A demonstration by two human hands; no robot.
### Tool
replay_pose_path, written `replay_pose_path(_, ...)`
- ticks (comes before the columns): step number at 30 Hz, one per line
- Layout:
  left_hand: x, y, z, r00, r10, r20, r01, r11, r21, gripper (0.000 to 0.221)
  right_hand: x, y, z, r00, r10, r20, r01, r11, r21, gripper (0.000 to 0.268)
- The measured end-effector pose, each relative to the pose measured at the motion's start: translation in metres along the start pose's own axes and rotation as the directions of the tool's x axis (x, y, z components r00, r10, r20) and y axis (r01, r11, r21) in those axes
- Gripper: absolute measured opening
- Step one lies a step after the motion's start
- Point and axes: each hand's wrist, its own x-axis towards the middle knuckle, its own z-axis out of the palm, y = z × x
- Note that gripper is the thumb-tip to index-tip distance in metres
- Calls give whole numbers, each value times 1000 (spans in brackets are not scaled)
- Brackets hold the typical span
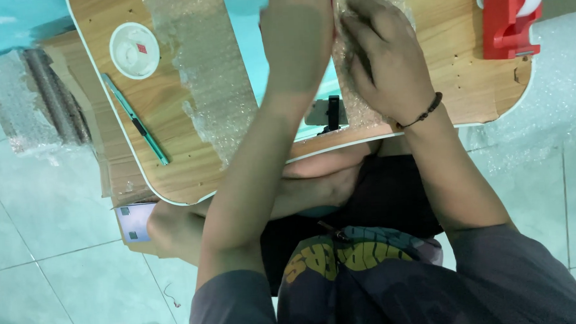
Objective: Cleaning a rectangular mirror with a cloth and then wrapping it in bubble wrap and securing it with tape on a small table.
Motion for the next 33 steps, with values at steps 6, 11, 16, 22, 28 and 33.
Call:
replay_pose_path(6,15,-16,20,998,29,-54,-30,1000,-8,9,-1,1,1,1000,1,-24,-2,1000,-26,44)
replay_pose_path(11,19,-23,25,992,58,-109,-58,998,2,8,-2,2,2,999,-8,-44,7,999,-31,45)
replay_pose_path(16,25,-26,22,981,100,-168,-98,995,17,10,-3,1,2,997,-7,-75,3,999,-45,45)
replay_pose_path(22,-34,-3,-19,997,69,19,-69,998,5,25,-3,1,2,998,2,-60,-4,999,-32,46)
replay_pose_path(28,-100,13,-62,995,16,96,17,943,-331,12,-4,4,4,996,-7,-84,5,1000,-25,43)
replay_pose_path(33,-106,7,-69,991,-114,65,128,942,-309,42,-5,3,5,995,-6,-97,3,999,-33,43)
